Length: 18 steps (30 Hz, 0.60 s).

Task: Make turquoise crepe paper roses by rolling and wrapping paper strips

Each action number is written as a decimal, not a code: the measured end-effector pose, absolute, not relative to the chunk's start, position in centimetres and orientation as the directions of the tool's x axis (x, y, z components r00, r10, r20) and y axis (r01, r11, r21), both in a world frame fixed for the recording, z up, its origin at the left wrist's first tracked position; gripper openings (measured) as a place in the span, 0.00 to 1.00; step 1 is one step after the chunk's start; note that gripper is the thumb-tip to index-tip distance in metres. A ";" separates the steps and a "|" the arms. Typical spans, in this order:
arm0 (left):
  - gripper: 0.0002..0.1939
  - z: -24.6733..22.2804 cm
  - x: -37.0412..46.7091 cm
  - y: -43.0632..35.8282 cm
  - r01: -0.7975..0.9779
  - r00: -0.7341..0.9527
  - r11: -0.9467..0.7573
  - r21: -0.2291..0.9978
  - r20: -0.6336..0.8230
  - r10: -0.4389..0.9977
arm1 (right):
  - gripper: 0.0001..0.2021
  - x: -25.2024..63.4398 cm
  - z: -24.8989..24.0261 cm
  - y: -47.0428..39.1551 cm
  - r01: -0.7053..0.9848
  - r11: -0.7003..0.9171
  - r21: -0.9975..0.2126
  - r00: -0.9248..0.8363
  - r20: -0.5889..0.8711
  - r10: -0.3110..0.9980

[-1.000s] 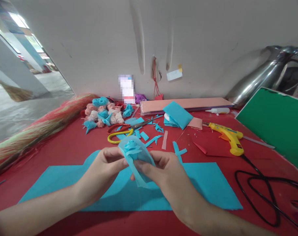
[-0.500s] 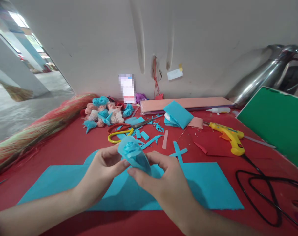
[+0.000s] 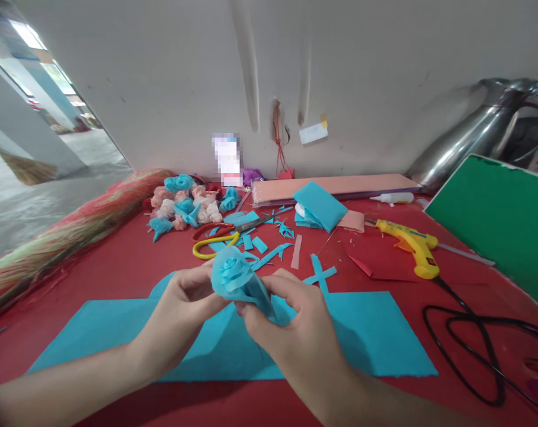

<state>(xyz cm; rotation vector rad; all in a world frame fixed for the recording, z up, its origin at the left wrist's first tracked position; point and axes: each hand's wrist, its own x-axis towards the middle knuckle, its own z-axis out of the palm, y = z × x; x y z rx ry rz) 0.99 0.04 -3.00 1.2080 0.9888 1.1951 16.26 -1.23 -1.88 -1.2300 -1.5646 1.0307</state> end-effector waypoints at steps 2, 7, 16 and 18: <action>0.05 -2.9 1.0 0.0 -0.135 0.146 -0.023 0.991 0.043 0.988 | 0.07 16.3 -1.9 -1.2 0.260 0.198 -0.945 -0.156 0.161 0.974; 0.05 -3.0 1.1 0.1 -0.150 0.152 -0.018 0.988 0.041 0.987 | 0.07 16.6 -2.1 -0.9 0.285 0.254 -0.924 -0.145 0.221 0.965; 0.07 -2.8 0.8 0.3 -0.118 0.255 -0.078 0.990 0.106 0.961 | 0.08 16.5 -1.5 -1.0 0.235 0.194 -0.952 -0.119 0.170 0.978; 0.02 -2.8 0.6 0.5 -0.101 0.241 -0.124 0.987 0.145 0.960 | 0.08 16.5 -1.3 -1.1 0.221 0.136 -0.966 -0.124 0.110 0.986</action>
